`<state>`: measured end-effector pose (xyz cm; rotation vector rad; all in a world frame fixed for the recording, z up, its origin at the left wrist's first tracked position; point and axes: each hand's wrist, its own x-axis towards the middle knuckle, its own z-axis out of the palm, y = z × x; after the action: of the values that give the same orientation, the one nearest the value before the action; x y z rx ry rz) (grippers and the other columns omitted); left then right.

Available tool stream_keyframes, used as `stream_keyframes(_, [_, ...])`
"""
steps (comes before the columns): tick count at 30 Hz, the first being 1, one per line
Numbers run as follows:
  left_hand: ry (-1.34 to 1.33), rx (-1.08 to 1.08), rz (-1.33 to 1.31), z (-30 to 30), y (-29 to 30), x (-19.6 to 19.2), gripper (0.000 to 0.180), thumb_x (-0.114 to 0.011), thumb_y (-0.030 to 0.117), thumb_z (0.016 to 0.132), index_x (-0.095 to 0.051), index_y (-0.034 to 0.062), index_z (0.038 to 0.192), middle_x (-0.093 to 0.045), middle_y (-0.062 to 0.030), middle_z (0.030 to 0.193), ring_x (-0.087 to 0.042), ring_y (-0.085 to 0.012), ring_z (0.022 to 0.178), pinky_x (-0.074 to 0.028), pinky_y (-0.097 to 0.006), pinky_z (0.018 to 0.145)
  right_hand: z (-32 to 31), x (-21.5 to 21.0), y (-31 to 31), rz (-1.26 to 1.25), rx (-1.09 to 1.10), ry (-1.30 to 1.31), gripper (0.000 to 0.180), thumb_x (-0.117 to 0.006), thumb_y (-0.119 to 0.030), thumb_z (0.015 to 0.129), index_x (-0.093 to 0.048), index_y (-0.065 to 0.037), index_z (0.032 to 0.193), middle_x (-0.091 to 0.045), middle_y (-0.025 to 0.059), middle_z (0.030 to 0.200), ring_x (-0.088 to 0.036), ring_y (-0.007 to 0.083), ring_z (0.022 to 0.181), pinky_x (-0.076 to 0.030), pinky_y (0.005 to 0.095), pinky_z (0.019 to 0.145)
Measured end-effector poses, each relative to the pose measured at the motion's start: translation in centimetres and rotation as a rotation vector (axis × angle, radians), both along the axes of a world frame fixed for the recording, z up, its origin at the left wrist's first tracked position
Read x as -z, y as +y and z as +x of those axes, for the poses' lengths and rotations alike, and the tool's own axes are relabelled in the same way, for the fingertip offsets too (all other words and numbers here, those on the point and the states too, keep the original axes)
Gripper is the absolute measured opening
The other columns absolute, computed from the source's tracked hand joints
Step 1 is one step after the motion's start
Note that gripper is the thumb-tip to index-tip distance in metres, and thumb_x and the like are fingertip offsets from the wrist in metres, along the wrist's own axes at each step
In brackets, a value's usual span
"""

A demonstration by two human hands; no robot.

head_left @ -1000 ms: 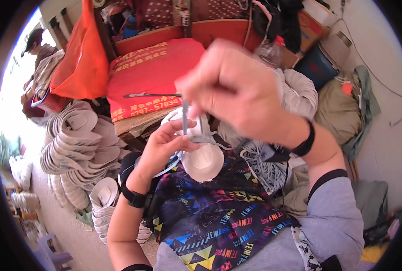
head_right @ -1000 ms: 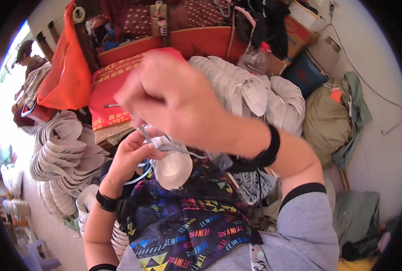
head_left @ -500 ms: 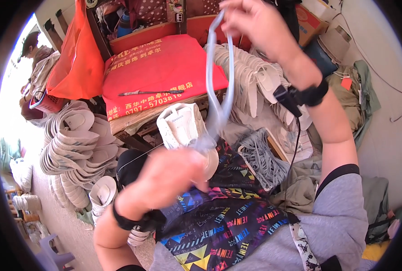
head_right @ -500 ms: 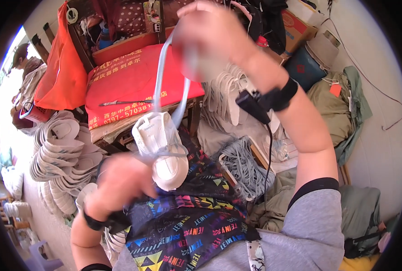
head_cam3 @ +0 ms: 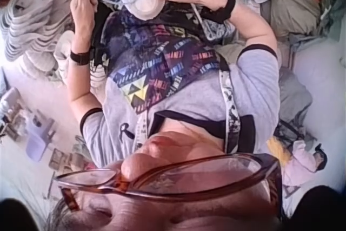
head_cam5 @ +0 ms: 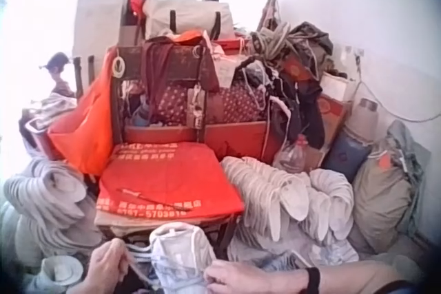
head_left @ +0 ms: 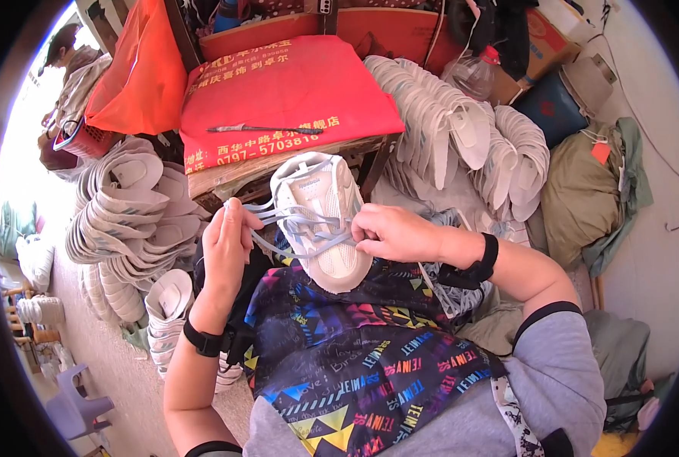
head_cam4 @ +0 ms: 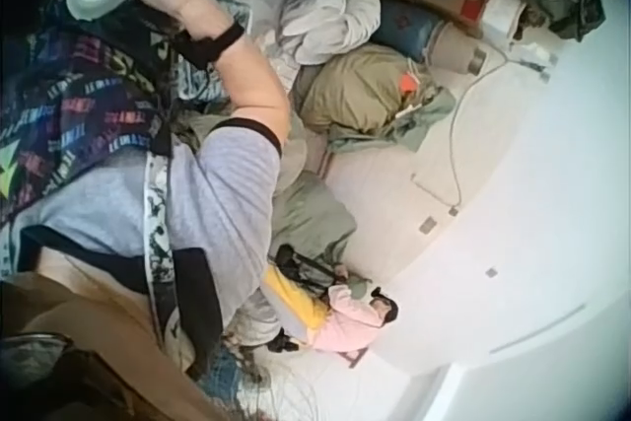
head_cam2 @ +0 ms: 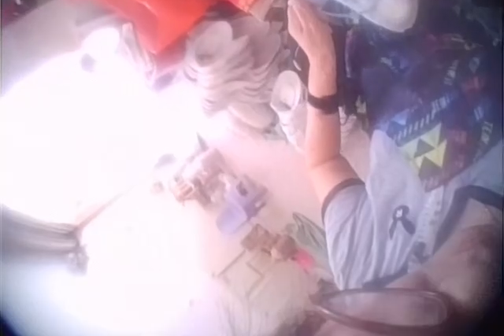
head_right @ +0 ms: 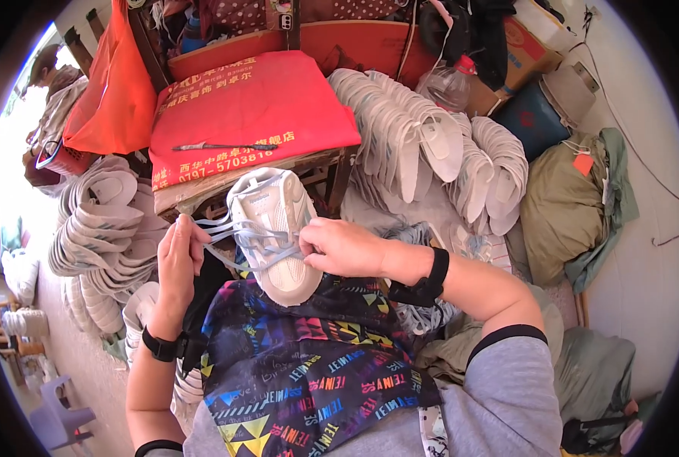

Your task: Lacing white athletic shoes in a manufacturing environment.

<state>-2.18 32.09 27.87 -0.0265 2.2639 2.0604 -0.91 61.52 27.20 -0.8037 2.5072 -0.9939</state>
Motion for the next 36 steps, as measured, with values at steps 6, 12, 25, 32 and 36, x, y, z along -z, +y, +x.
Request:
stream_keyframes(6, [0.037,-0.041,0.06,-0.6,-0.4,-2.3,0.047,-0.039,0.037,0.104,-0.059,0.0028,0.079,-0.041,0.0026,0.054,-0.035,-0.0046,0.045,-0.026,-0.02,0.042,-1.4,-2.1,0.3,0.15,-0.278,-0.125,0.028,-0.071,-0.028,0.078,-0.052,-0.006,0.076,-0.052,0.0112,0.074,-0.056,0.0311,0.075,-0.045,0.0403,0.066])
stream_keyframes(12, [0.037,0.004,0.127,-0.9,-0.3,-4.4,0.046,-0.037,0.035,0.105,-0.058,0.0028,0.079,-0.041,0.0017,0.054,-0.034,-0.0055,0.044,-0.026,-0.02,0.042,-3.6,-2.5,1.1,-0.1,0.102,0.089,0.025,-0.073,-0.021,0.076,-0.052,-0.006,0.076,-0.052,0.0083,0.083,-0.054,0.0191,0.072,-0.044,0.0331,0.063])
stream_keyframes(25, [0.057,0.174,0.275,-2.7,2.4,-8.9,0.046,-0.039,0.034,0.104,-0.056,0.0026,0.075,-0.041,0.0012,0.054,-0.031,-0.0055,0.043,-0.025,-0.021,0.042,-3.5,1.2,2.3,-0.547,0.485,-0.826,0.017,-0.064,-0.018,0.091,-0.062,-0.005,0.1,-0.06,-0.001,0.072,-0.049,0.0041,0.055,-0.039,0.0181,0.051])
stream_keyframes(32, [0.002,0.223,0.413,-3.7,2.9,-9.1,0.045,-0.039,0.032,0.104,-0.051,0.0049,0.069,-0.037,0.0015,0.053,-0.029,-0.006,0.042,-0.023,-0.022,0.041,0.4,-0.1,0.8,-0.375,0.227,0.308,0.016,-0.066,-0.016,0.087,-0.06,-0.005,0.097,-0.061,0.005,0.084,-0.059,0.0165,0.071,-0.047,0.0291,0.061])
stream_keyframes(36, [0.004,0.297,0.466,-4.6,4.3,-11.2,0.043,-0.039,0.029,0.103,-0.048,0.0065,0.068,-0.034,0.0026,0.053,-0.027,-0.0061,0.042,-0.022,-0.023,0.041,3.8,-0.3,-2.0,-0.112,-0.321,0.47,0.023,-0.067,-0.017,0.081,-0.06,-0.006,0.099,-0.06,0.0086,0.098,-0.058,0.0272,0.093,-0.046,0.0384,0.082])
